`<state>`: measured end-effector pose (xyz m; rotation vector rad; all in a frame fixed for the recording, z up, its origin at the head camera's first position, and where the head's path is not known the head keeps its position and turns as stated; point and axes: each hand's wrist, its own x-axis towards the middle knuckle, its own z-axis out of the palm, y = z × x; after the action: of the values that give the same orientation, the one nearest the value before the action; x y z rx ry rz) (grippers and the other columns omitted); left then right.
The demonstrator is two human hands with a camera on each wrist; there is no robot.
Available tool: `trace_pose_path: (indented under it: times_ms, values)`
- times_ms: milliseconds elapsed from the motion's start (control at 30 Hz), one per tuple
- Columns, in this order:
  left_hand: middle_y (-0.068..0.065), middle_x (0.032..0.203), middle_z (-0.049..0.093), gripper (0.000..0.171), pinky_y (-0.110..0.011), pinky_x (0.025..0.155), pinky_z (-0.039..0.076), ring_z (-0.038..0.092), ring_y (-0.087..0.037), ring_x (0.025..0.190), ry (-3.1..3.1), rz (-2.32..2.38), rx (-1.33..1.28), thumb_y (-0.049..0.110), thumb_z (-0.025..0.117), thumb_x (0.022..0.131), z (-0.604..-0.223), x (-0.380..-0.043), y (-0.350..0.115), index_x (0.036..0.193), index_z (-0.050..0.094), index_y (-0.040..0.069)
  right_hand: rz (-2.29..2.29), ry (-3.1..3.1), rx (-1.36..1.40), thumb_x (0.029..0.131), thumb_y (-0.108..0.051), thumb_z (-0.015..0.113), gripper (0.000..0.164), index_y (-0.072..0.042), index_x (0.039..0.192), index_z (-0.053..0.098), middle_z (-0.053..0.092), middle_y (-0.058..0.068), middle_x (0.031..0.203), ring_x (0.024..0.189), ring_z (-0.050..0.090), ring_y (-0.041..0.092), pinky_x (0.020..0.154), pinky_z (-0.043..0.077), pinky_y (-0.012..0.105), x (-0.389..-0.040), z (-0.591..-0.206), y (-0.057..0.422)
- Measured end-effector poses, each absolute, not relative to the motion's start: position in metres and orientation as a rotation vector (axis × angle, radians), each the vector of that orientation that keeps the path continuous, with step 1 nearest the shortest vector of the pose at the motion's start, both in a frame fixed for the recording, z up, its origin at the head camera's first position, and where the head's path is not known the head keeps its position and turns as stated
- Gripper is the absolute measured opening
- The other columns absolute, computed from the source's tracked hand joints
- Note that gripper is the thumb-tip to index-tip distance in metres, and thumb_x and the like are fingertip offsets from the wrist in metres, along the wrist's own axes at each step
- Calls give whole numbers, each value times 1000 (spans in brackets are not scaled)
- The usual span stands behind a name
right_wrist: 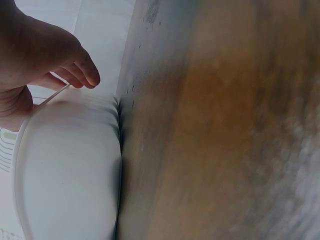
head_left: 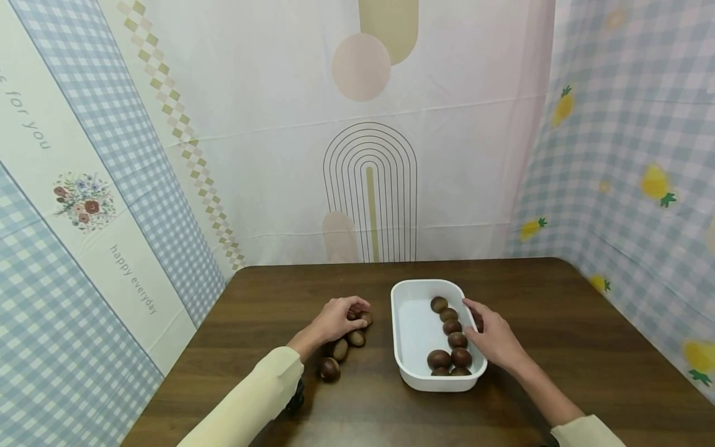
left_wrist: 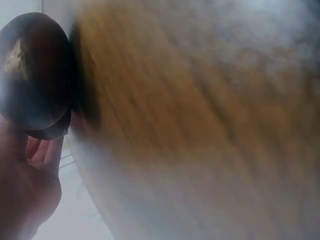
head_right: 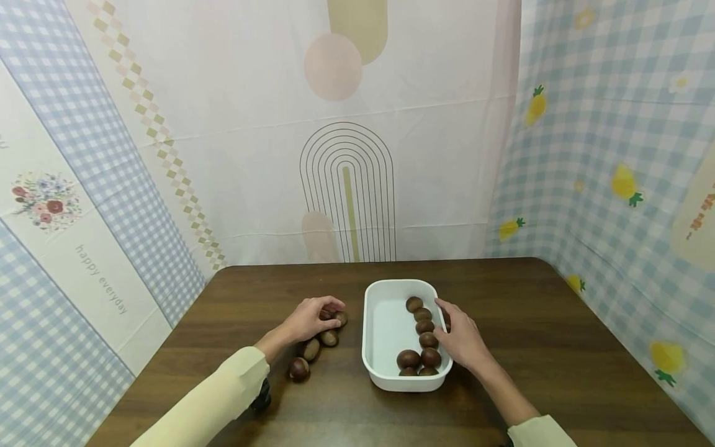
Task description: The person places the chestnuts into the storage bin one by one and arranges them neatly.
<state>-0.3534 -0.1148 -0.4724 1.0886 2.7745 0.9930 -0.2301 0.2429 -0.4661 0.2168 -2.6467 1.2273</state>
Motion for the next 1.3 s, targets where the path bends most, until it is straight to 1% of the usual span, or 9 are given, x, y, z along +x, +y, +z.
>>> trace_pose_path:
  times_ms: [333,533,733,867,1000,1133,1300]
  values:
    - [-7,116,76,34,-39,94,60,74,-22,106,2813,943,1076,12,82,95,-475,-352,-114,127,71,4,1228,-2645,222,96,1,66,60,12,151,46,59,38,137,115,66,44,92,58,54,-230,-467,243]
    - [-8,113,76,33,-40,93,60,73,-22,105,2837,936,1088,10,82,95,-474,-352,-114,125,71,2,1221,-2645,220,96,1,66,60,12,151,46,59,38,137,114,66,43,91,58,53,-230,-468,243]
    - [-9,118,75,33,-39,94,60,73,-23,107,2834,970,1051,10,80,97,-464,-353,-114,127,70,2,1204,-2655,218,96,0,65,59,12,151,46,57,38,139,116,65,43,92,57,54,-230,-466,243]
    - [-11,121,75,34,-40,94,60,73,-25,108,2828,1033,1053,8,80,96,-455,-356,-113,128,69,-1,1201,-2649,219,96,0,65,59,12,151,46,58,38,138,114,66,43,91,57,54,-231,-466,244]
    - [-13,119,76,34,-40,94,60,74,-25,107,2821,1107,1075,5,80,95,-445,-360,-109,127,69,-2,1199,-2645,224,96,-1,65,59,12,151,46,59,38,136,113,67,43,90,58,53,-231,-465,244]
    - [-14,119,76,35,-38,95,60,74,-25,107,2803,1171,1082,2,79,95,-436,-361,-103,127,69,-2,1192,-2651,223,96,0,65,59,12,151,46,58,38,137,113,66,43,91,57,54,-230,-465,244]
    - [-13,123,75,37,-35,97,59,73,-25,112,2755,1224,1070,2,79,95,-427,-357,-91,131,67,-2,1209,-2655,219,96,0,65,59,12,151,46,59,38,137,114,66,43,91,57,54,-229,-466,243]
